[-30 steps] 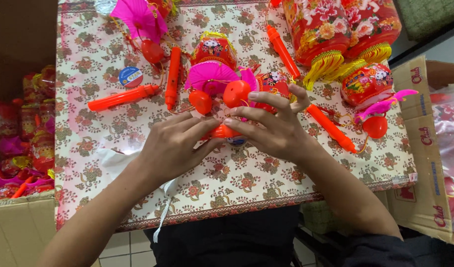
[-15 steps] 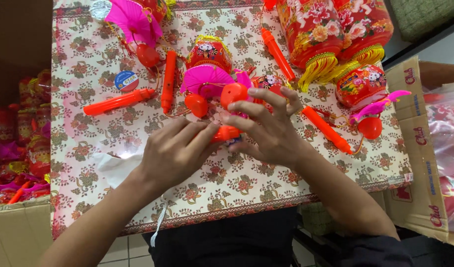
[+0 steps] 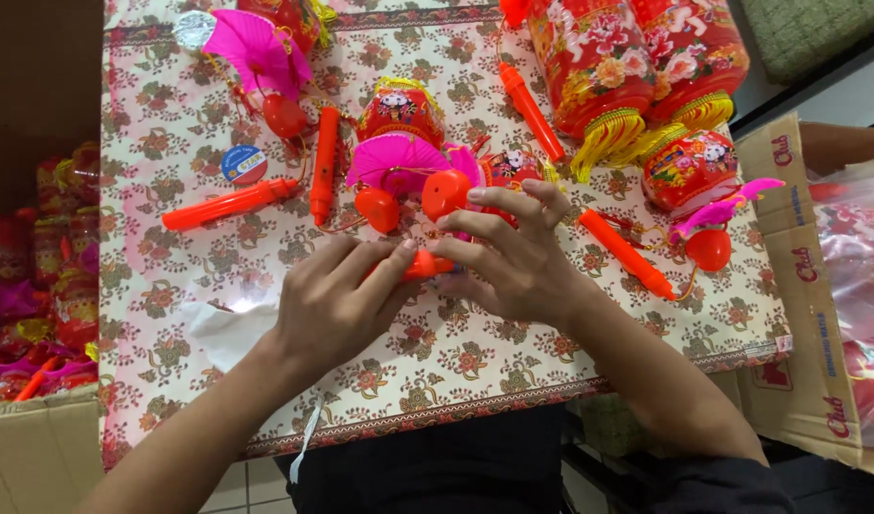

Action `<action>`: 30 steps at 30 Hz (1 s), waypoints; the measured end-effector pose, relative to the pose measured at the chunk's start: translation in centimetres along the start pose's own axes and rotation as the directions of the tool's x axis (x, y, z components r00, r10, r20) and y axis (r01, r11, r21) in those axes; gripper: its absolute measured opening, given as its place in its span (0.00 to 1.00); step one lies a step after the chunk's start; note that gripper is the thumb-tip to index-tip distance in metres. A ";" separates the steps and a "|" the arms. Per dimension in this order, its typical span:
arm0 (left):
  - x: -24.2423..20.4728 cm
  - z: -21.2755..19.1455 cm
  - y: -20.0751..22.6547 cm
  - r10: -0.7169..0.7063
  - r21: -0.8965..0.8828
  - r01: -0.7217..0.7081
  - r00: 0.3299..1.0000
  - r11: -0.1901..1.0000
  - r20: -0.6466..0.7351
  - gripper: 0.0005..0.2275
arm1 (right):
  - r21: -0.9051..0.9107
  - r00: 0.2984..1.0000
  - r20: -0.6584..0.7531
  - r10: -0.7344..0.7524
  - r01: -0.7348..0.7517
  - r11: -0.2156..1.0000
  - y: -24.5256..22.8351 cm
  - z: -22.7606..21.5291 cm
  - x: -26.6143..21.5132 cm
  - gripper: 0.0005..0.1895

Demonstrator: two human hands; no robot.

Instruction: Assemble plastic festive toys by attaching handles and wiping them clean

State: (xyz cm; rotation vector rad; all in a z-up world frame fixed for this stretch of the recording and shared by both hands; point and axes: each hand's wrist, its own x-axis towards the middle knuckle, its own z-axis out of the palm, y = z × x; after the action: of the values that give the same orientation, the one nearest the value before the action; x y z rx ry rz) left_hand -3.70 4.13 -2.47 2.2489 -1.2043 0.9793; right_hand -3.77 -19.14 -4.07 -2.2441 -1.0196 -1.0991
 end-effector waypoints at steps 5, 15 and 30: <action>0.3 0.1 1.0 0.023 0.067 -0.023 1.000 0.997 -0.003 0.07 | -0.106 0.999 -0.028 0.016 -0.019 0.994 -0.3 0.3 -0.5 0.26; 0.3 0.1 0.9 -0.056 0.096 0.061 0.997 0.994 -0.047 0.10 | 0.112 0.999 -0.010 0.033 -0.031 0.993 0.7 0.2 -0.3 0.27; 1.0 -0.7 1.1 0.104 0.193 -0.088 0.991 0.977 -0.079 0.09 | 0.071 0.998 -0.058 -0.009 0.013 0.997 2.8 -0.6 -0.1 0.31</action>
State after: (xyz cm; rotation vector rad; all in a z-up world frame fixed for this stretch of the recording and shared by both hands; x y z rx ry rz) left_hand -4.51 3.44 -1.26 2.2800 -1.2375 1.2660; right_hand -1.98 -21.37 -4.00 -2.1412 -1.0330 -1.1080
